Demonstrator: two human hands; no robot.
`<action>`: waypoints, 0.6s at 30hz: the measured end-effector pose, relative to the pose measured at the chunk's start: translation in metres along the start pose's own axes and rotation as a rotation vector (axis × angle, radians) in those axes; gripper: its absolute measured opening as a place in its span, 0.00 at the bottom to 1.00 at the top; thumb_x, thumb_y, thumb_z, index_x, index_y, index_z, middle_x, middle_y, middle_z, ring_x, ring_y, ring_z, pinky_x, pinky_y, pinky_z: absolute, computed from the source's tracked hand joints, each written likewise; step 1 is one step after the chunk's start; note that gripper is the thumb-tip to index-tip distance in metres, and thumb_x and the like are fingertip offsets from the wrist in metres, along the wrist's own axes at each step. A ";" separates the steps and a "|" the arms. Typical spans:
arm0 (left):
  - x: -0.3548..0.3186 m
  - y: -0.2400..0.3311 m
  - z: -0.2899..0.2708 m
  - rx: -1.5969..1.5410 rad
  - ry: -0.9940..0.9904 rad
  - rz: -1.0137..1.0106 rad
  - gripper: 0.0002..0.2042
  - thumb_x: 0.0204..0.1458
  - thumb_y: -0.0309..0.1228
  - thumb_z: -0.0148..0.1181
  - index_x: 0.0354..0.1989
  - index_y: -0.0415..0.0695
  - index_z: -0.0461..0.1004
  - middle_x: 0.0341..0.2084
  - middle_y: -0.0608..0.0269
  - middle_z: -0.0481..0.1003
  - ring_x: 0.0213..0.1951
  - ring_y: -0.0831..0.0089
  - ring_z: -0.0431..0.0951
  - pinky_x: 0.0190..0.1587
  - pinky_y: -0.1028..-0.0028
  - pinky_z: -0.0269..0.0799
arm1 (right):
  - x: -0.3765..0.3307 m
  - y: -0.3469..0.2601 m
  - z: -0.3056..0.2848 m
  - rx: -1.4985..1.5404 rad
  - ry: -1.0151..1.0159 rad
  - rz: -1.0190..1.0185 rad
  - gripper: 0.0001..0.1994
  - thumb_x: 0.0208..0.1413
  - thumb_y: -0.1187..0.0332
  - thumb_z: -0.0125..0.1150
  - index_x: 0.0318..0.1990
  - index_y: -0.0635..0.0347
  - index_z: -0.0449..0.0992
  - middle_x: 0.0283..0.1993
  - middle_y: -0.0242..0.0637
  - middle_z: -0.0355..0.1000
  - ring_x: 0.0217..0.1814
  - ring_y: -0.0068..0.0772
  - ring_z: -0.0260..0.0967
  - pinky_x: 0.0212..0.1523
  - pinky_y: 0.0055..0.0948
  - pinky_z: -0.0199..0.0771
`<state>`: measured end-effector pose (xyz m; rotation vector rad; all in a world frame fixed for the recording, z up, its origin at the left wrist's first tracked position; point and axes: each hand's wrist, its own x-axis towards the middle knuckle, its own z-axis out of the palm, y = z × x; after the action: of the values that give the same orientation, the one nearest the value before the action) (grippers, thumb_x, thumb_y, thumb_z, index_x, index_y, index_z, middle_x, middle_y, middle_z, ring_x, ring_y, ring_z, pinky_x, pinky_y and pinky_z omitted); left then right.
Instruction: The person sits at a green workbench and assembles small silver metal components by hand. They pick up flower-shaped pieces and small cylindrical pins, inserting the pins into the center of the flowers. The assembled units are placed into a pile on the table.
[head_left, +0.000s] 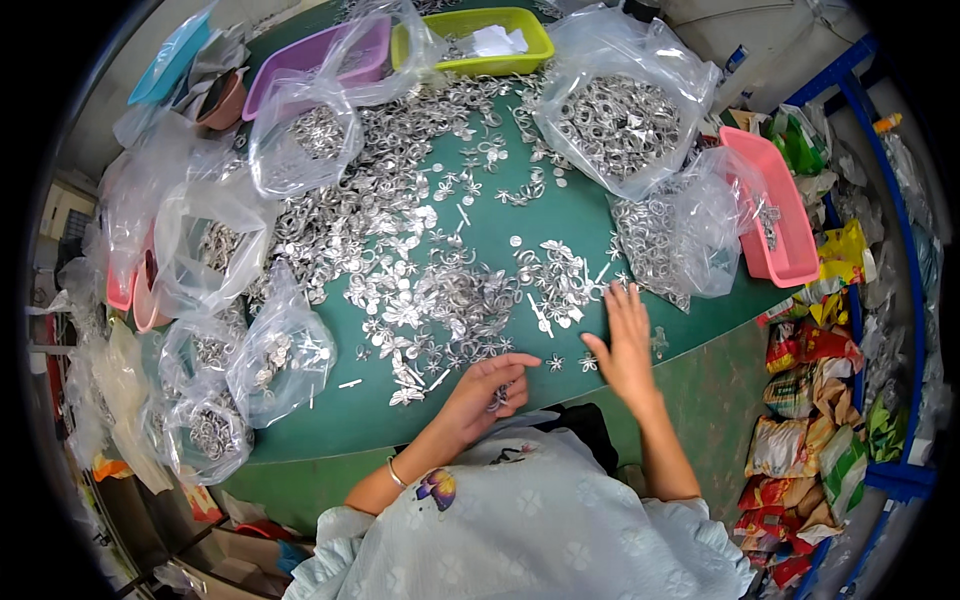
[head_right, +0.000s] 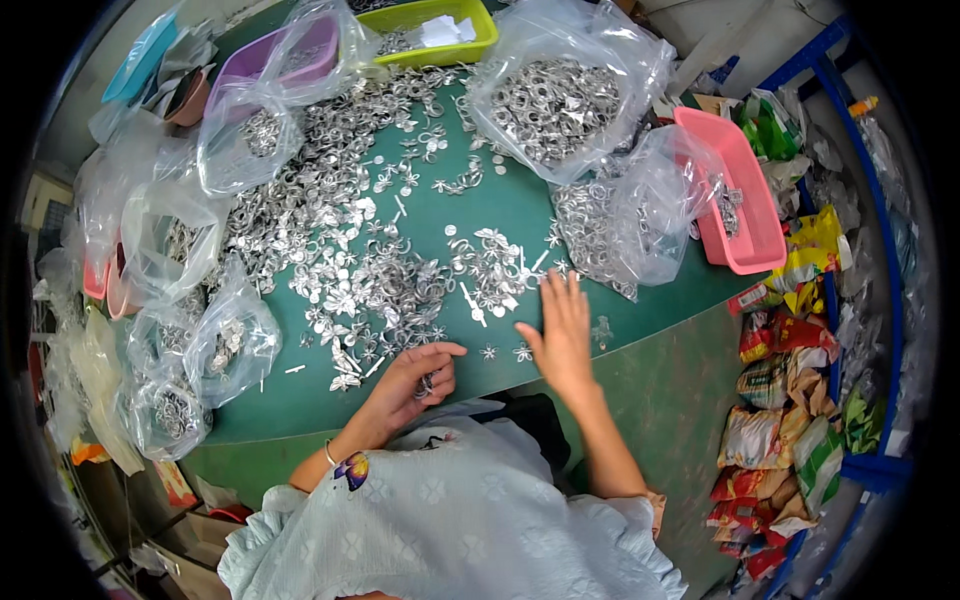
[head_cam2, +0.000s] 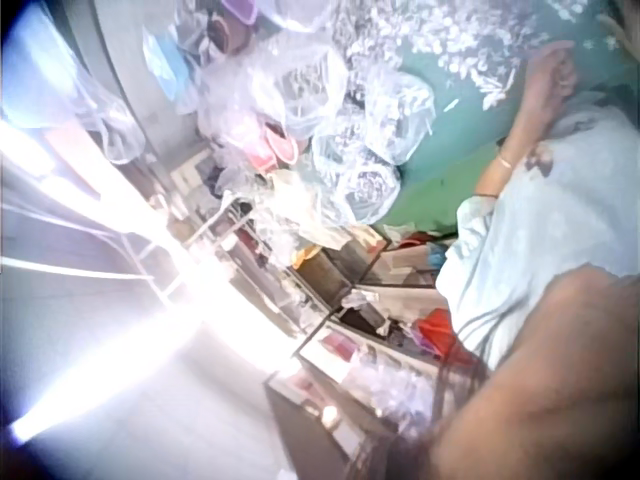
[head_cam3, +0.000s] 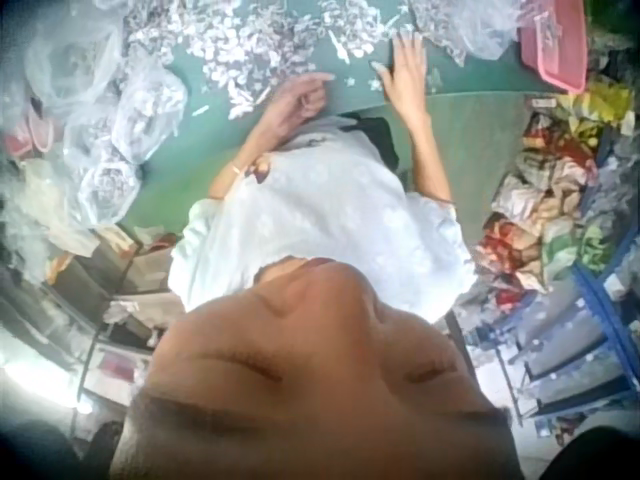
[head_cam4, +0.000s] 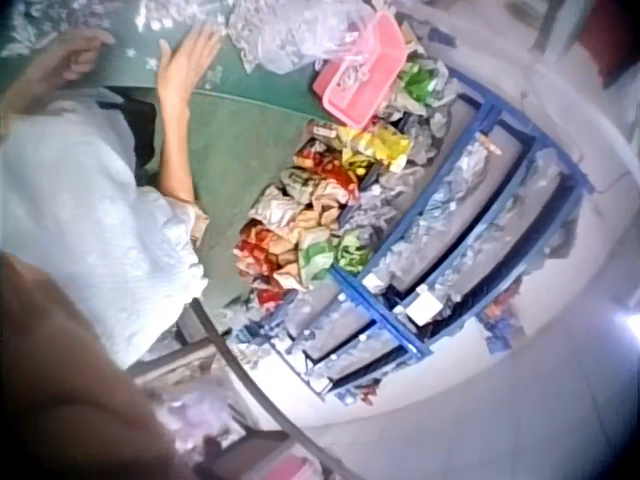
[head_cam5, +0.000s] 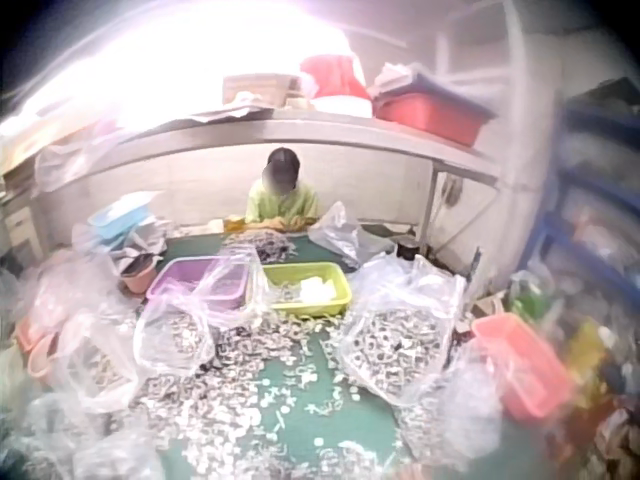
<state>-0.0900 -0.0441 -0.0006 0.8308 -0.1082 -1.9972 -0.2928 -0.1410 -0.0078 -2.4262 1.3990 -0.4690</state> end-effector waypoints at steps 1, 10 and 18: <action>0.003 -0.001 0.003 0.051 0.001 0.006 0.09 0.54 0.26 0.45 0.41 0.37 0.68 0.15 0.70 0.58 0.17 0.81 0.58 0.16 0.84 0.50 | -0.002 -0.003 0.010 0.034 0.038 -0.004 0.30 0.46 0.66 0.59 0.55 0.71 0.56 0.62 0.49 0.49 0.66 0.52 0.40 0.61 0.47 0.41; 0.036 0.013 0.016 1.458 0.327 0.656 0.17 0.49 0.27 0.53 0.48 0.40 0.64 0.13 0.63 0.67 0.15 0.71 0.67 0.18 0.73 0.62 | 0.031 0.011 -0.012 -0.070 0.263 -0.080 0.15 0.44 0.77 0.54 0.43 0.66 0.68 0.46 0.42 0.64 0.43 0.44 0.60 0.44 0.36 0.61; 0.081 0.029 0.032 1.998 0.469 0.586 0.17 0.47 0.33 0.54 0.46 0.42 0.65 0.22 0.55 0.73 0.24 0.55 0.74 0.24 0.64 0.69 | 0.031 0.027 0.007 0.003 0.246 -0.086 0.15 0.43 0.78 0.56 0.42 0.66 0.68 0.40 0.41 0.65 0.42 0.42 0.61 0.42 0.34 0.61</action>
<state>-0.1145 -0.1321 -0.0059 1.9909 -1.9518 -0.5128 -0.2965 -0.1809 -0.0210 -2.5019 1.3874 -0.8145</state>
